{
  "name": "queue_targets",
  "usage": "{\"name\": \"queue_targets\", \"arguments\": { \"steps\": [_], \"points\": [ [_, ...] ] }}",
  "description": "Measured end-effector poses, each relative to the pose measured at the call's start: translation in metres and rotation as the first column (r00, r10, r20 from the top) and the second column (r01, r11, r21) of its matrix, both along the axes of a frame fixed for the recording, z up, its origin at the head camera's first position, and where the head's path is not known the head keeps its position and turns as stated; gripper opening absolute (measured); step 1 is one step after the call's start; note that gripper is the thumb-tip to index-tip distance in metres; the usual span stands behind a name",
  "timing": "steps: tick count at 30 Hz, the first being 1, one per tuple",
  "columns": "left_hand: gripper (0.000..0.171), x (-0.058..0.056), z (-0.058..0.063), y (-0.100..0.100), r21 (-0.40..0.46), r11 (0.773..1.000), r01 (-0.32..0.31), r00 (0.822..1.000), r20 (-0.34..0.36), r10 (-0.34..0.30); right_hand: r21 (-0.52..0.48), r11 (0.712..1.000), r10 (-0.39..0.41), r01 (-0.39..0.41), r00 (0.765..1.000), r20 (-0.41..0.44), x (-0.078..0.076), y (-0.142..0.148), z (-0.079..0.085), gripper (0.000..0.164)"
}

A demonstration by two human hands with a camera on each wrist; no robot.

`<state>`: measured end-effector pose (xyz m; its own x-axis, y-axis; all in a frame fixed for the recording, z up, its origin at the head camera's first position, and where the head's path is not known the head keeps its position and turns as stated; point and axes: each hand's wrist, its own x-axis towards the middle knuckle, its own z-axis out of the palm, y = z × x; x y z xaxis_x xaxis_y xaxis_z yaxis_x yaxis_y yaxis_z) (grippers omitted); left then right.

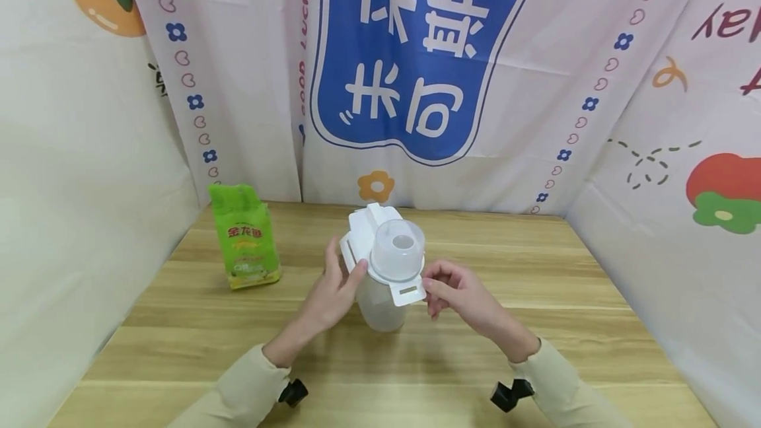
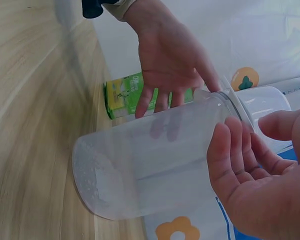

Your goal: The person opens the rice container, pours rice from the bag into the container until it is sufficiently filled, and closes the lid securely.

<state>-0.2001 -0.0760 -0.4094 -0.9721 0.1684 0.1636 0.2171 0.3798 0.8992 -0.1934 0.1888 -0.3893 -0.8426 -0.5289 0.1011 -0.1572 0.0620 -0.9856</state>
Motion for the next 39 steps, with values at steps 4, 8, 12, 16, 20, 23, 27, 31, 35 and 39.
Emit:
{"name": "queue_targets", "arguments": {
  "steps": [4,8,12,16,20,23,27,31,35,39],
  "points": [
    [0.08,-0.002,-0.001,0.002,0.085,0.994,0.064,0.997,0.034,-0.067,0.003,1.0,-0.002,0.002,1.0,0.001,0.003,-0.001,0.001,0.023],
    [0.071,-0.003,-0.002,0.002,0.16,0.985,0.067,0.988,0.129,-0.088,0.004,1.0,0.01,-0.01,1.0,0.004,0.007,-0.005,0.001,0.022],
    [0.063,-0.004,-0.004,0.004,0.241,0.97,0.032,0.984,0.162,-0.072,-0.004,0.999,0.039,-0.039,0.999,-0.007,0.011,-0.011,0.0,0.022],
    [0.056,-0.004,-0.006,0.009,0.295,0.956,-0.01,0.988,0.15,-0.036,-0.012,0.998,0.059,-0.059,0.998,-0.024,0.014,-0.016,0.0,0.022],
    [0.047,-0.007,-0.006,0.012,0.344,0.936,-0.072,0.986,0.168,0.014,-0.006,0.998,0.054,-0.055,0.997,-0.058,0.015,-0.017,-0.002,0.02],
    [0.041,-0.008,-0.005,0.015,0.376,0.921,-0.098,0.985,0.167,0.037,0.02,0.999,0.037,-0.035,0.995,-0.092,0.014,-0.015,-0.003,0.02],
    [0.039,-0.009,-0.004,0.016,0.397,0.912,-0.102,0.987,0.156,0.042,0.064,0.998,-0.005,0.012,0.995,-0.103,0.008,-0.009,-0.003,0.02],
    [0.038,-0.013,-0.004,0.015,0.4,0.912,-0.09,0.988,0.15,0.031,0.08,0.994,-0.064,0.071,0.994,-0.088,0.0,-0.002,-0.001,0.022],
    [0.037,-0.02,-0.006,0.012,0.39,0.918,-0.077,0.989,0.144,0.021,0.069,0.99,-0.122,0.127,0.99,-0.072,-0.006,0.004,0.0,0.025],
    [0.037,-0.029,-0.006,0.005,0.378,0.925,-0.044,0.987,0.158,-0.018,0.036,0.986,-0.158,0.16,0.986,-0.046,-0.013,0.009,-0.003,0.026]
  ]
}}
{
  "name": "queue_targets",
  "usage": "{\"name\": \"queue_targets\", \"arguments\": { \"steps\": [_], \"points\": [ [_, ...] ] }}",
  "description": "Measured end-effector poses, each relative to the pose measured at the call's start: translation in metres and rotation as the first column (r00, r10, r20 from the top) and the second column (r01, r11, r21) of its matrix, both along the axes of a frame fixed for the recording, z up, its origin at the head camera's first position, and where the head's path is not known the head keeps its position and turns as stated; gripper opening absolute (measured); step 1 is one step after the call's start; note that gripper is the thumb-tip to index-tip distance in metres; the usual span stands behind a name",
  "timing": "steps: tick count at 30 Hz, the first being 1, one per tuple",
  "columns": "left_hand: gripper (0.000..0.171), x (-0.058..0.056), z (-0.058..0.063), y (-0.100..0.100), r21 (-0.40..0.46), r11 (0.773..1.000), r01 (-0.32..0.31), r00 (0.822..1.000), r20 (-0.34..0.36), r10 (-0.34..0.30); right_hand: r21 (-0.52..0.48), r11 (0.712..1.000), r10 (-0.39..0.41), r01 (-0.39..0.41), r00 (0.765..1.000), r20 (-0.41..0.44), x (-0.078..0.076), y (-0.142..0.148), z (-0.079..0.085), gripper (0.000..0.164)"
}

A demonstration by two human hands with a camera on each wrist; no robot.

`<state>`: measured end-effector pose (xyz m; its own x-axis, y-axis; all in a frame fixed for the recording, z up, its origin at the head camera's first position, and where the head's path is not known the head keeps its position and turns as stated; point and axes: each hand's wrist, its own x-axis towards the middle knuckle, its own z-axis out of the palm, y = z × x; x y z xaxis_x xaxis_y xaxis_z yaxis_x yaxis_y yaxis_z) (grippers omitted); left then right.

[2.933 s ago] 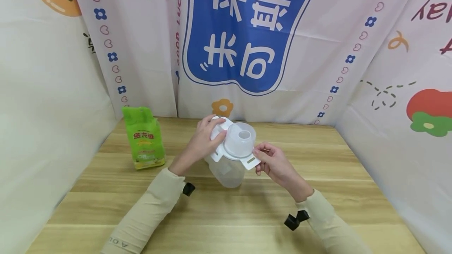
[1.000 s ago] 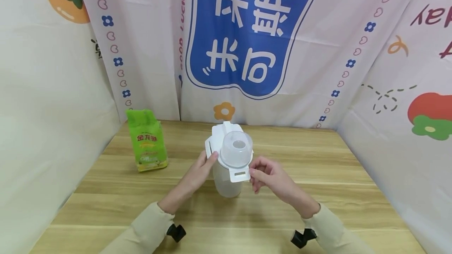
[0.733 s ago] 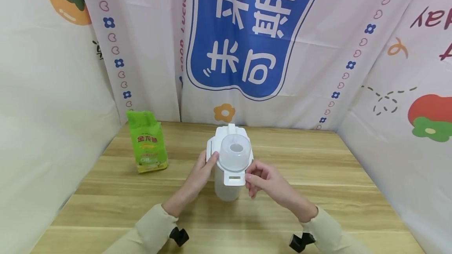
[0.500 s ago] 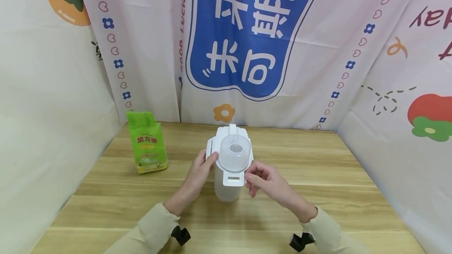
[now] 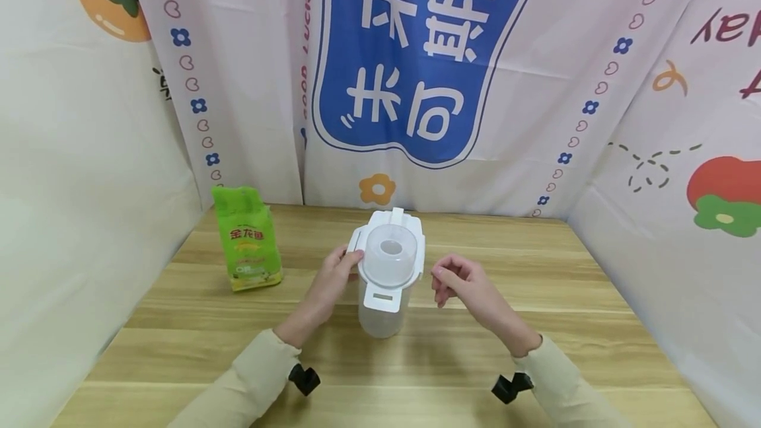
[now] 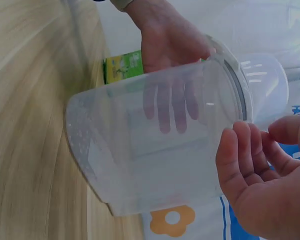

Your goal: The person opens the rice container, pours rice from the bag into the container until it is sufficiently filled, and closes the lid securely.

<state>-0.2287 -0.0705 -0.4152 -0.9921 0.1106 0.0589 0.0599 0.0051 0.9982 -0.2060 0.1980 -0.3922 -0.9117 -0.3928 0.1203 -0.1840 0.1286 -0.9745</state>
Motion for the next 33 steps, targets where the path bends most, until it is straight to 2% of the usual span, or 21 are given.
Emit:
{"name": "queue_targets", "arguments": {
  "steps": [4,11,16,21,29,33],
  "points": [
    [0.04,-0.012,0.0,-0.008,-0.001,0.997,0.076,0.997,0.022,-0.076,-0.033,0.999,-0.016,0.016,1.0,0.009,-0.007,0.005,-0.004,0.025],
    [0.038,-0.03,-0.001,-0.017,0.096,0.982,0.162,0.985,0.05,-0.168,-0.079,0.995,-0.067,0.069,0.997,0.024,-0.017,0.008,-0.008,0.021],
    [0.037,-0.041,0.0,-0.021,0.106,0.972,0.21,0.975,0.046,-0.216,-0.195,0.972,-0.119,0.134,0.989,0.09,-0.023,0.004,-0.011,0.02],
    [0.043,-0.05,0.002,-0.022,0.104,0.961,0.257,0.963,0.051,-0.263,-0.29,0.946,-0.116,0.147,0.986,0.122,-0.027,0.0,-0.015,0.025],
    [0.045,-0.061,0.002,-0.023,0.078,0.939,0.336,0.941,0.02,-0.339,-0.331,0.927,-0.133,0.174,0.981,0.143,-0.03,-0.007,-0.02,0.018],
    [0.042,-0.065,0.001,-0.022,0.095,0.923,0.374,0.927,-0.002,-0.375,-0.347,0.917,-0.147,0.196,0.976,0.163,-0.03,-0.011,-0.023,0.018]
  ]
}}
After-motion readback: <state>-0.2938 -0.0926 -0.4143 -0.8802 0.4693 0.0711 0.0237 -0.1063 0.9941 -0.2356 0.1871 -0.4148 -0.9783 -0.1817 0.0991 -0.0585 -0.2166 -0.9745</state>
